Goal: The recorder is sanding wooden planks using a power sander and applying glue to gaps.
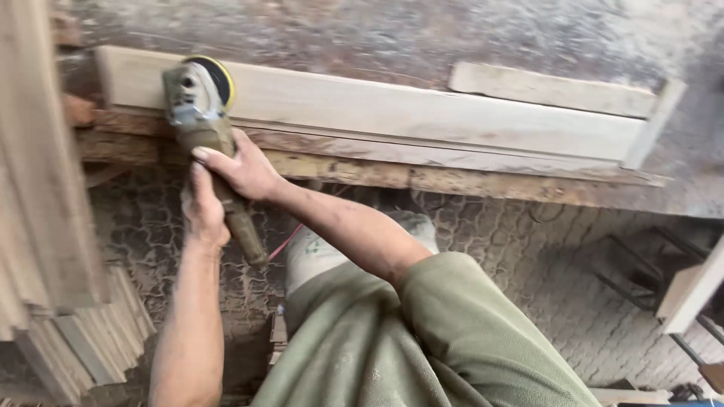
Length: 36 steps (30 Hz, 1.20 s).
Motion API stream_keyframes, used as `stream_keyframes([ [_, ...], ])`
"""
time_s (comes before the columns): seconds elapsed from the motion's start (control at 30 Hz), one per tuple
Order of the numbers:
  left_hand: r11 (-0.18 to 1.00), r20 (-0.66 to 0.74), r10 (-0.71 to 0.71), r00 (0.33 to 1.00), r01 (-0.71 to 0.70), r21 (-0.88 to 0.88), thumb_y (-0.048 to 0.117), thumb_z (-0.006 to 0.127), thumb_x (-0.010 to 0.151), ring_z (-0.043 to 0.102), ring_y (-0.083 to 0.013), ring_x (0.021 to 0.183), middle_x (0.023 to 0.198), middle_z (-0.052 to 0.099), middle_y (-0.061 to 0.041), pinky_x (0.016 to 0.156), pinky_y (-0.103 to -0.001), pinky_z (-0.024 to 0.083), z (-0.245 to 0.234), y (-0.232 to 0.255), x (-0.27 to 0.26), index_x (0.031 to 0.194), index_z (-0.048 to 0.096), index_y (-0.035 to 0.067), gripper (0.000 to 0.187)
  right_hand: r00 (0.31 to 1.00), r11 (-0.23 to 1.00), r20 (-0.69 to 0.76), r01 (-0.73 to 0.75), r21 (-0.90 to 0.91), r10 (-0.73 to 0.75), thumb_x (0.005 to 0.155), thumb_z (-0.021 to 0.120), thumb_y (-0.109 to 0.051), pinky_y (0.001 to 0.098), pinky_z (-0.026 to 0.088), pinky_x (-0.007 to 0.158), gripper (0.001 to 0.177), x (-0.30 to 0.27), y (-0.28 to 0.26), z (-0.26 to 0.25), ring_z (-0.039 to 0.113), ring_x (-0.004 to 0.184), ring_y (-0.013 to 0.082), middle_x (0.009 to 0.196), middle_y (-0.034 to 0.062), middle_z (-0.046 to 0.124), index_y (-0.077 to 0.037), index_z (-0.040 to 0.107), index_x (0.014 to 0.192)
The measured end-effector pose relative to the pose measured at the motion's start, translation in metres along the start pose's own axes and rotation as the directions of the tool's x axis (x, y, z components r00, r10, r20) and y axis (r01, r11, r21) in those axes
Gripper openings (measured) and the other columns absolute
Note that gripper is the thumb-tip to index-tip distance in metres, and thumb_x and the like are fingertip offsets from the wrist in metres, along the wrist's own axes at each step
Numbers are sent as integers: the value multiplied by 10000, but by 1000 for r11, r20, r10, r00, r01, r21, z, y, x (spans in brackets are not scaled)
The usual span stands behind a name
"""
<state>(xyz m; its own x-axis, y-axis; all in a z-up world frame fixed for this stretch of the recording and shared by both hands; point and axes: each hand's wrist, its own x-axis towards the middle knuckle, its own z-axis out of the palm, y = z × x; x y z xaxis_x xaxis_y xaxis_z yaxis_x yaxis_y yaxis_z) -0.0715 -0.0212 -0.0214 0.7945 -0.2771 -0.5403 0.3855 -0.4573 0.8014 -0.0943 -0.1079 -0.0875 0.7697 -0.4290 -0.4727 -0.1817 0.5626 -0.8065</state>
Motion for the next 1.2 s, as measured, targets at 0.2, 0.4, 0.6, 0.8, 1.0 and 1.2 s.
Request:
stream_keyframes([
  [0.2,984,240,7,971,-49,169,537,554,1051,663,-330,1142,1190,694,-216,931,-487,530,154,-59,-87,1272,664,56,541,969,997,-248,-33,-70,15,929,769,-364,458,533,945,410,-113,13,-192,671,1003,233,1062,143,725,-93,646,1212],
  [0.4,950,740,-100,665,-157,269,632,447,895,699,-195,715,937,735,-136,554,-301,570,368,-16,-180,1267,620,-14,765,838,736,-283,192,-649,-467,1055,490,-65,525,442,1023,261,-245,-1,-429,617,1128,399,1122,287,679,59,656,1214],
  [0.6,811,786,-351,509,-254,527,754,400,763,681,-257,894,1099,757,-133,716,-357,511,493,-28,-232,1286,640,198,800,750,847,-646,430,312,-143,1035,408,-509,325,519,1093,456,-309,-7,-564,718,894,160,939,47,721,-138,666,970],
  [0.8,701,830,121,545,-639,317,605,490,962,721,-327,1120,1161,687,-97,954,-438,606,374,-94,-158,1298,580,465,375,756,969,-641,234,82,-128,1090,368,-454,240,487,1054,458,-245,-10,-414,667,861,78,926,7,737,-168,687,928],
  [1.0,962,341,128,931,-201,186,398,693,974,748,-332,984,1001,762,-192,784,-438,610,126,-71,-62,1124,743,103,335,928,992,-372,-39,-122,-9,1033,626,-351,425,486,896,343,-108,33,-184,600,910,233,957,151,694,-25,725,1063],
  [1.2,994,-46,90,995,-88,60,469,461,1084,539,-429,1310,1366,578,-334,1091,-554,433,-23,13,-5,1361,577,-55,604,999,999,36,-6,-42,7,926,823,-349,420,552,993,480,21,56,29,711,1032,192,1082,133,760,-122,655,1314],
])
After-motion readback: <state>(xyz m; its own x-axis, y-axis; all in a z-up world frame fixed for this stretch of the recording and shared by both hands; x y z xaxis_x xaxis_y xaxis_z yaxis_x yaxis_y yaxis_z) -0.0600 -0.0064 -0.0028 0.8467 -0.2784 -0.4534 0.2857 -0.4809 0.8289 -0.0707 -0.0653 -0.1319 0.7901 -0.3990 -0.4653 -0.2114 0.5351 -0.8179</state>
